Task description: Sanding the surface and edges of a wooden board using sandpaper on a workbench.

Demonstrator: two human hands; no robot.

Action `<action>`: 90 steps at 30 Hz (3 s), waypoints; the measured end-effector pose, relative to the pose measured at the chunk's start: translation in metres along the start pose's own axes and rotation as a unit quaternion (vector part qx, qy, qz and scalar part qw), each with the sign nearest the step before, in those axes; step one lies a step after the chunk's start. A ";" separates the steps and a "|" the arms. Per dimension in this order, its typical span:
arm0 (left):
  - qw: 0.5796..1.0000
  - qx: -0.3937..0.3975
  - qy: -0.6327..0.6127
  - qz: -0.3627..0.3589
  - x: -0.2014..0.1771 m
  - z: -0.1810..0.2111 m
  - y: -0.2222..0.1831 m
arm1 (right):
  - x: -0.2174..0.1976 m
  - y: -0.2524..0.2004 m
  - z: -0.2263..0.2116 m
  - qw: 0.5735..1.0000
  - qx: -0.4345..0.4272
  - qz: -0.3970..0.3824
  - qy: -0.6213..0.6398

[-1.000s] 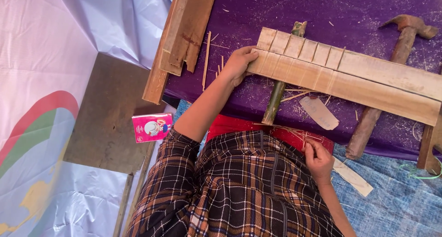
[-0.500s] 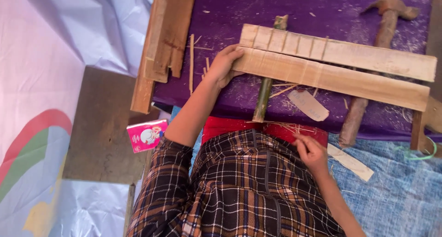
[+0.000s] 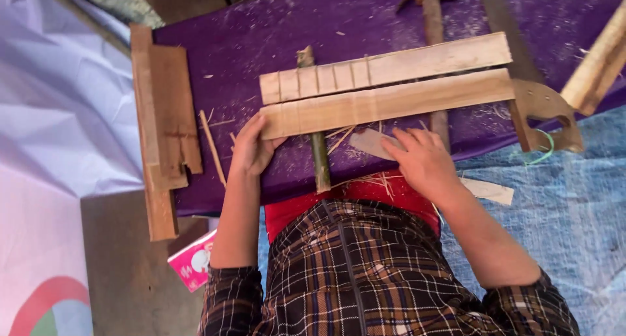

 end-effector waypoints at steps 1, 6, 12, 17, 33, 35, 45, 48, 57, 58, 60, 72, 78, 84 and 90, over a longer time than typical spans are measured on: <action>1.000 -0.004 0.003 -0.009 0.000 -0.001 0.002 | 0.000 0.001 0.003 1.000 0.009 0.002 -0.003; 1.000 0.014 -0.008 0.010 0.001 -0.002 -0.001 | 0.002 0.002 0.009 0.996 -0.007 0.051 0.077; 0.999 0.041 -0.016 0.012 -0.023 -0.018 0.005 | -0.001 -0.007 0.042 0.938 0.025 0.307 0.158; 0.999 0.043 -0.005 0.024 -0.015 -0.011 -0.006 | -0.042 0.004 0.097 0.926 0.128 0.354 0.020; 0.997 0.001 0.044 0.058 -0.007 0.001 -0.012 | -0.069 0.067 0.018 0.946 0.277 0.020 0.168; 0.997 0.000 0.050 0.054 -0.003 0.001 -0.012 | -0.121 0.090 -0.030 0.907 0.258 -0.061 0.328; 0.996 0.060 0.011 0.072 -0.008 -0.014 -0.003 | -0.028 0.033 0.030 0.980 -0.001 0.183 0.074; 0.996 0.056 0.011 0.066 0.006 -0.005 -0.008 | -0.024 0.000 0.119 0.973 0.185 0.094 -0.101; 0.998 0.047 -0.012 0.029 0.020 0.005 -0.016 | -0.036 0.069 -0.047 0.994 -0.027 0.072 0.078; 0.998 0.047 -0.010 0.033 0.018 0.003 -0.015 | -0.054 0.069 -0.053 0.994 -0.029 0.072 0.082; 0.998 0.050 -0.021 0.005 0.015 0.001 -0.012 | -0.087 0.070 -0.065 0.983 -0.029 -0.019 0.179; 0.984 0.124 0.083 -0.095 0.021 0.004 -0.020 | -0.019 0.027 0.105 0.948 0.195 0.252 -0.005; 0.949 0.236 0.169 -0.120 0.040 0.023 -0.027 | -0.025 0.060 -0.032 0.978 0.006 0.198 0.069; 0.947 0.255 0.164 -0.103 0.045 0.028 -0.030 | -0.103 0.019 0.059 0.973 0.218 0.075 -0.020; 0.965 0.171 0.075 -0.184 0.055 0.037 -0.040 | -0.036 -0.025 0.103 0.956 0.286 -0.013 0.065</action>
Point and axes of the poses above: each hand's wrist, its own y-axis towards the middle knuckle, its own x-axis out of the palm, z = x × y, the point moved 2 cm from there along y, towards the middle knuckle, and after that the axes turned 1 degree about y, right-handed, at the moved point
